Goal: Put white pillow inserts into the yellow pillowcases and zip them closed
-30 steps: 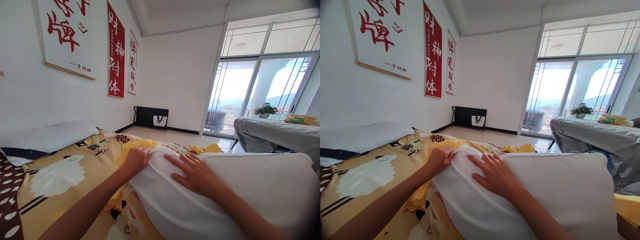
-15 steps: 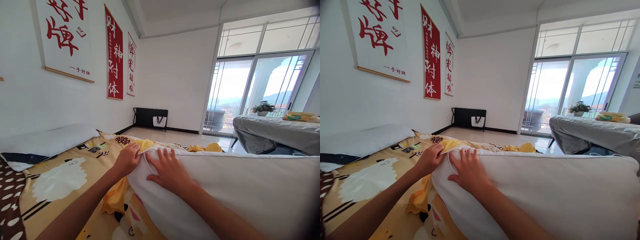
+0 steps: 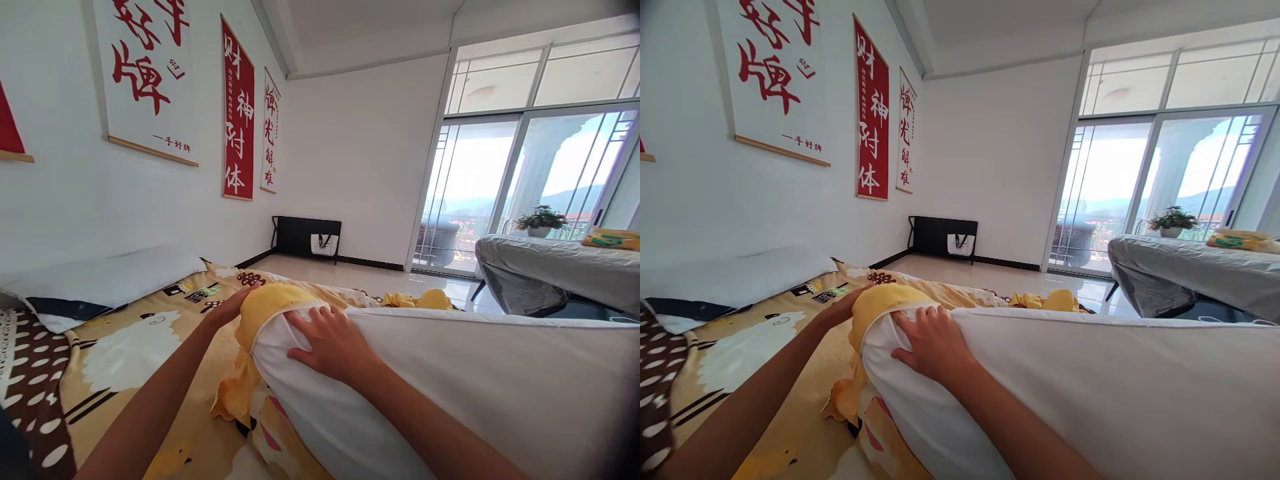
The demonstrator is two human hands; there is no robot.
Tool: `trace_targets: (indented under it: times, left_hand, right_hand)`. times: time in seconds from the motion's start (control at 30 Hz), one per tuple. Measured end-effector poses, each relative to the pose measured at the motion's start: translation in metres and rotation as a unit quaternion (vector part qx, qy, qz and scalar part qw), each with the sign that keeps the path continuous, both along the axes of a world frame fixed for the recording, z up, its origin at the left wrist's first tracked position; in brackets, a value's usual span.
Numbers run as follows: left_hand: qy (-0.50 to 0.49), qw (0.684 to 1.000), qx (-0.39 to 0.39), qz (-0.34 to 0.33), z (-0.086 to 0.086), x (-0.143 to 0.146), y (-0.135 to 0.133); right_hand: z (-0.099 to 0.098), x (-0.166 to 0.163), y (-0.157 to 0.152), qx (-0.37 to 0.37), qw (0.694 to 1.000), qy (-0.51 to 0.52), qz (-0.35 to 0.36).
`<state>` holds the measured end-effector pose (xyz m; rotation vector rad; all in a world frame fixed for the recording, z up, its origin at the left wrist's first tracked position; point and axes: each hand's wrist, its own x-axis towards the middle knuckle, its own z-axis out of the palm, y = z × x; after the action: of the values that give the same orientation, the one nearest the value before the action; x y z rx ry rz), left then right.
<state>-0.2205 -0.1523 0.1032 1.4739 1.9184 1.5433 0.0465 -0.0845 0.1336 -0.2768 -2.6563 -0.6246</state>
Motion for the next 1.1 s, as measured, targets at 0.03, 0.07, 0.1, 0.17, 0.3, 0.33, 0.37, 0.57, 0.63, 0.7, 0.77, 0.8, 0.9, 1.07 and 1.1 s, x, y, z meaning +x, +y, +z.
trace_targets:
  times: [0.03, 0.07, 0.1, 0.17, 0.3, 0.33, 0.37, 0.57, 0.63, 0.7, 0.77, 0.8, 0.9, 1.07, 1.1]
  left_hand:
    - [-0.01, 0.999, -0.017, -0.029, -0.003, 0.001, -0.002]
    - [-0.017, 0.998, -0.028, -0.051, -0.005, 0.003, -0.005]
    - [-0.022, 0.997, -0.035, -0.068, -0.005, 0.005, -0.009]
    - [-0.025, 0.995, -0.042, -0.091, 0.0, 0.008, -0.014]
    - [-0.025, 0.993, -0.043, -0.105, 0.013, 0.012, -0.02]
    - [-0.024, 0.994, -0.038, -0.098, 0.016, 0.011, -0.02]
    - [-0.023, 0.995, -0.029, -0.089, 0.018, 0.011, -0.02]
    - [-0.025, 0.996, 0.077, -0.026, 0.038, 0.013, -0.02]
    - [-0.018, 0.994, 0.111, -0.013, 0.05, 0.024, -0.021]
    - [-0.002, 0.99, 0.139, -0.004, 0.061, 0.042, -0.024]
    - [0.062, 0.986, 0.155, 0.003, 0.068, 0.065, -0.028]
    - [0.106, 0.982, 0.156, 0.006, 0.069, 0.075, -0.031]
    - [0.195, 0.968, 0.156, 0.021, 0.068, 0.092, -0.037]
    - [0.153, 0.969, 0.182, 0.07, 0.059, 0.088, -0.042]
    - [0.17, 0.966, 0.176, 0.082, 0.058, 0.088, -0.041]
  right_hand:
    - [-0.001, 0.001, -0.002, 0.001, 1.0, -0.001, 0.003]
    - [-0.001, 0.002, -0.004, 0.001, 1.0, -0.001, 0.005]
    - [-0.001, 0.002, -0.004, -0.002, 1.0, -0.002, 0.007]
    - [0.0, 0.002, -0.003, -0.008, 1.0, -0.005, 0.01]
    - [0.002, 0.002, 0.001, -0.02, 1.0, -0.01, 0.014]
    - [0.002, 0.002, 0.001, -0.02, 1.0, -0.01, 0.015]
    - [0.001, 0.003, 0.0, -0.019, 1.0, -0.009, 0.018]
    - [-0.003, 0.01, -0.013, 0.011, 0.999, -0.009, 0.039]
    - [-0.004, 0.013, -0.017, 0.012, 0.999, -0.011, 0.041]
    - [-0.003, 0.015, -0.018, 0.007, 0.999, -0.009, 0.037]
    - [-0.002, 0.016, -0.017, -0.003, 1.0, -0.004, 0.027]
    - [0.0, 0.016, -0.015, -0.009, 1.0, -0.001, 0.019]
    - [0.005, 0.014, -0.006, -0.036, 0.999, 0.001, -0.006]
    - [0.01, 0.005, 0.006, -0.066, 0.997, 0.014, -0.032]
    - [0.009, 0.003, 0.007, -0.066, 0.997, 0.02, -0.036]
